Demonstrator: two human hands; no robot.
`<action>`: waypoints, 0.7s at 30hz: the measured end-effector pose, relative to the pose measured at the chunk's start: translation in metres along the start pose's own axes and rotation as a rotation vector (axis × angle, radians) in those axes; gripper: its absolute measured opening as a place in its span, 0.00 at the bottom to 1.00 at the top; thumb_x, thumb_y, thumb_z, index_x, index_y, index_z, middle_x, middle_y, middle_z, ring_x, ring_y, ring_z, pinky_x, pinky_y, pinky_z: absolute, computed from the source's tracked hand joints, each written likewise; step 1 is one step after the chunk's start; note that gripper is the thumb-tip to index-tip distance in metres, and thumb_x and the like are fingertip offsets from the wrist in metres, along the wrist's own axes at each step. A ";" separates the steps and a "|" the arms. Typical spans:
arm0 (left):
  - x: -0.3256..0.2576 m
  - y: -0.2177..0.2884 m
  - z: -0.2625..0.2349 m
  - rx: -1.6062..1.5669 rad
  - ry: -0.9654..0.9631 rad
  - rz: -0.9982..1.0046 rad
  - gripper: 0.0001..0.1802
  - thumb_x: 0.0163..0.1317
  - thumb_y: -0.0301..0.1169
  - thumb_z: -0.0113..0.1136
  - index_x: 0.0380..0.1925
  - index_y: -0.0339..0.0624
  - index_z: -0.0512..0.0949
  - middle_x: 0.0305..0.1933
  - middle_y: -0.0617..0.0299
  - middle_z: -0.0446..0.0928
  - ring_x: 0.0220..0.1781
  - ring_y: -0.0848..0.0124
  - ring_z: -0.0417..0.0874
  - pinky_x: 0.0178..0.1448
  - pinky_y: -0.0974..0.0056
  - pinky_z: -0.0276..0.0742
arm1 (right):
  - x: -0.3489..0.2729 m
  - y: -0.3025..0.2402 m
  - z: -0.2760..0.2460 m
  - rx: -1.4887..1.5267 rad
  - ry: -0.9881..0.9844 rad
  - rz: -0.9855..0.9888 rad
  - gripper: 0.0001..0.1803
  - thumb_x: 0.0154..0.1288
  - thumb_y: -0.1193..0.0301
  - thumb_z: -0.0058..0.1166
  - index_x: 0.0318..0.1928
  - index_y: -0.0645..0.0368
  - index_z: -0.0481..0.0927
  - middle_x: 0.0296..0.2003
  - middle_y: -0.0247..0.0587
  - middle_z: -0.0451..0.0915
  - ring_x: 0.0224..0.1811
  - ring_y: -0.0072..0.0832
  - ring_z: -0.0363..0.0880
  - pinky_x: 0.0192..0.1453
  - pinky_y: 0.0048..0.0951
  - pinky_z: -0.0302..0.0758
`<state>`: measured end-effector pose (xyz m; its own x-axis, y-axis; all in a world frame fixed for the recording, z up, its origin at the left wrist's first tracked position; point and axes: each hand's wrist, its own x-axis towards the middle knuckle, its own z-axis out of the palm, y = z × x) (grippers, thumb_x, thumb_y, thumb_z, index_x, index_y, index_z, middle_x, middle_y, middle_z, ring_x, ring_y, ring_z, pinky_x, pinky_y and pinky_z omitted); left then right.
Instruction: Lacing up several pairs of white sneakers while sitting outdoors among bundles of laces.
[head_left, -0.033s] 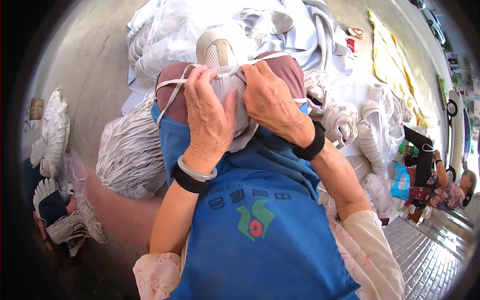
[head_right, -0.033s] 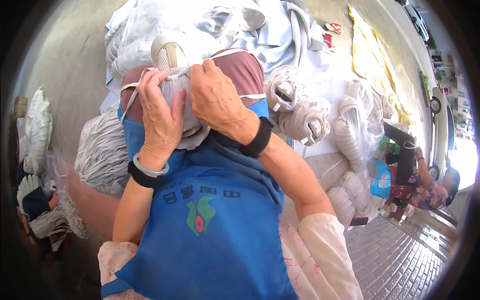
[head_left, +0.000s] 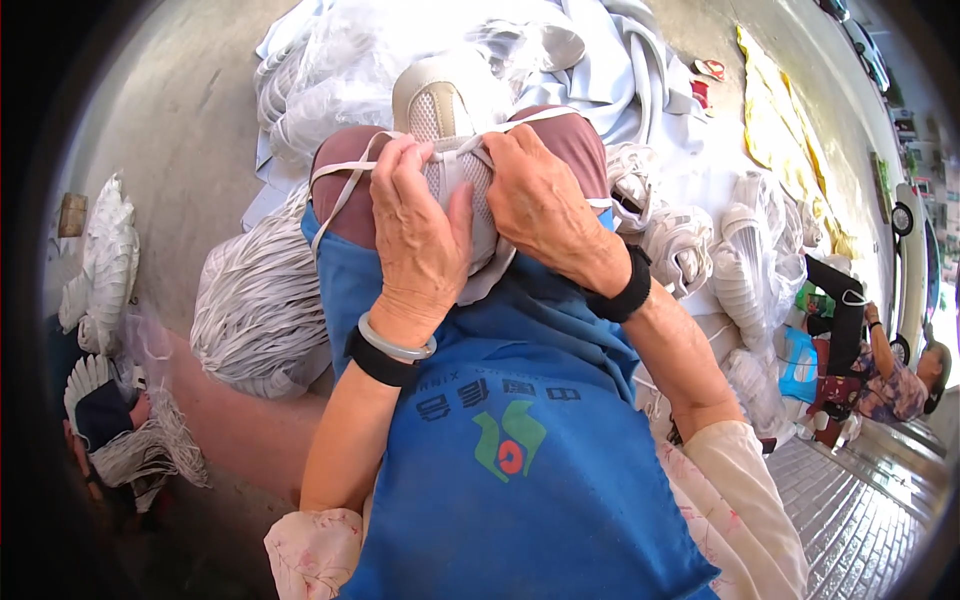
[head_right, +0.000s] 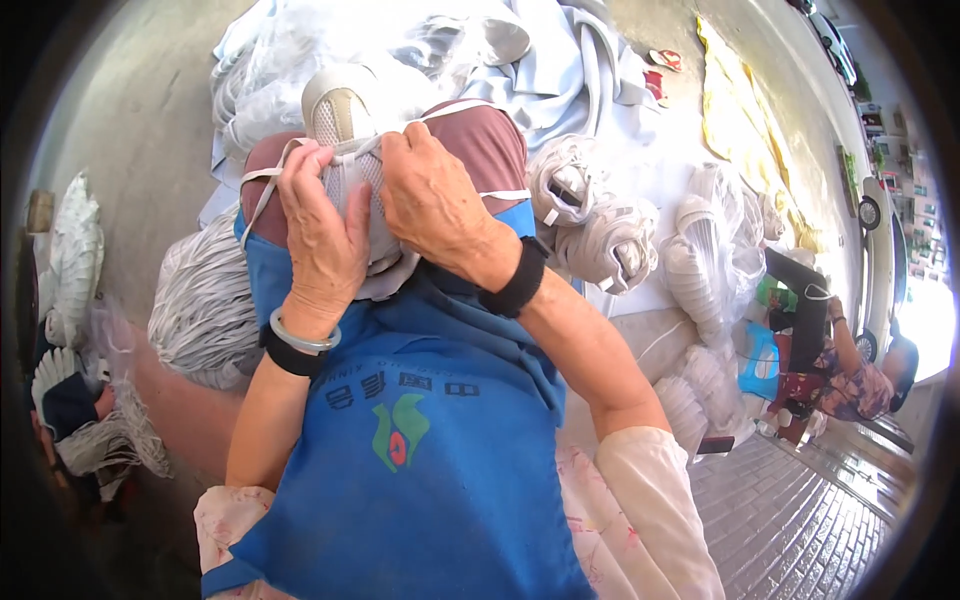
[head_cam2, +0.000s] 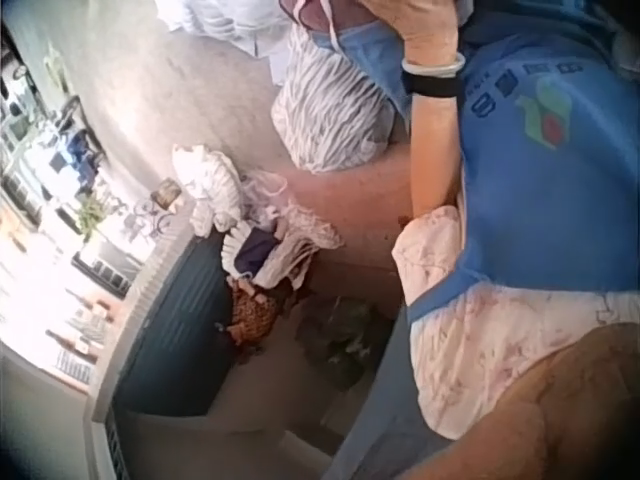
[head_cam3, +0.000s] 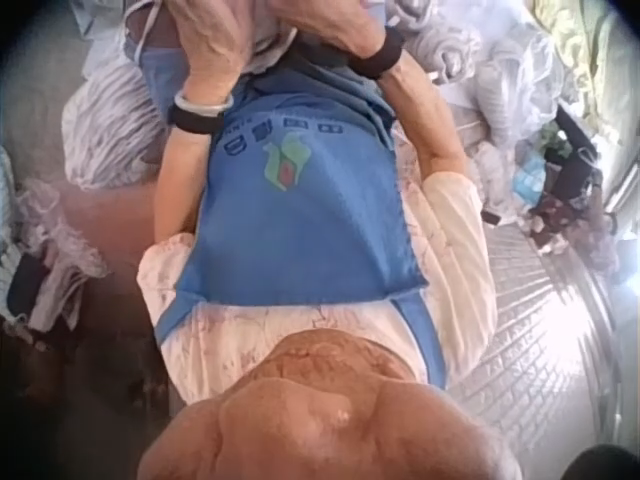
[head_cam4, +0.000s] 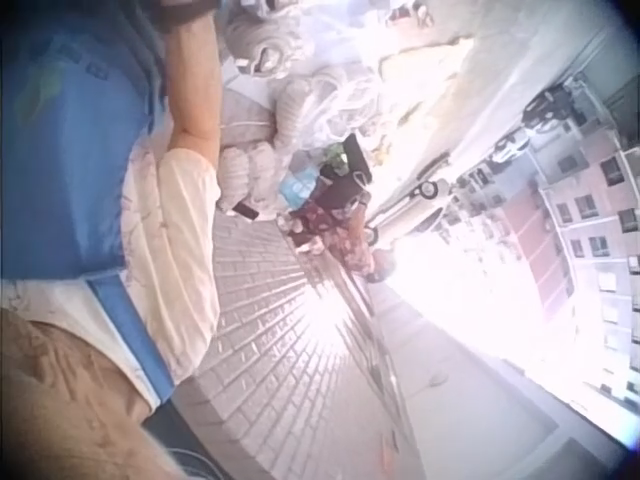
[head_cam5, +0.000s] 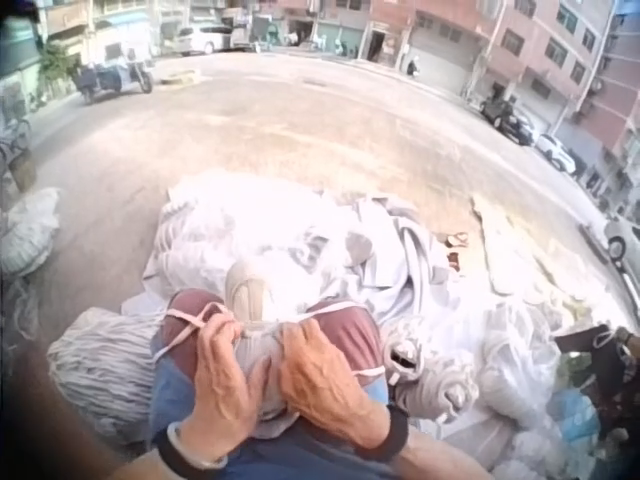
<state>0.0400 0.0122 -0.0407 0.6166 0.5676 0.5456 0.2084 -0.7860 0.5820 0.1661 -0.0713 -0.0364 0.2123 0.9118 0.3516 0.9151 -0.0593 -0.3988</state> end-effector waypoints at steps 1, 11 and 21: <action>-0.006 0.000 0.000 0.058 0.019 0.016 0.23 0.59 0.23 0.57 0.53 0.33 0.63 0.58 0.42 0.62 0.60 0.47 0.65 0.66 0.51 0.61 | 0.001 -0.005 -0.002 -0.001 -0.002 -0.011 0.10 0.52 0.79 0.51 0.36 0.69 0.68 0.34 0.58 0.69 0.35 0.49 0.73 0.39 0.42 0.74; 0.000 -0.007 0.003 -0.026 0.054 -0.035 0.23 0.61 0.28 0.59 0.52 0.33 0.63 0.55 0.44 0.65 0.58 0.51 0.67 0.64 0.53 0.63 | 0.007 -0.002 -0.006 0.043 0.034 -0.081 0.10 0.53 0.81 0.49 0.37 0.70 0.67 0.32 0.58 0.68 0.36 0.50 0.72 0.39 0.42 0.73; 0.018 0.001 0.000 0.034 -0.007 -0.102 0.22 0.55 0.26 0.64 0.45 0.36 0.64 0.46 0.49 0.66 0.50 0.54 0.70 0.55 0.55 0.67 | 0.005 0.001 -0.005 0.076 0.016 0.066 0.12 0.54 0.79 0.48 0.40 0.70 0.70 0.33 0.56 0.70 0.37 0.49 0.73 0.40 0.42 0.74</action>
<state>0.0516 0.0218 -0.0305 0.5958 0.6434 0.4806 0.2960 -0.7323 0.6133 0.1702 -0.0694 -0.0309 0.2772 0.9002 0.3360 0.8707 -0.0875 -0.4840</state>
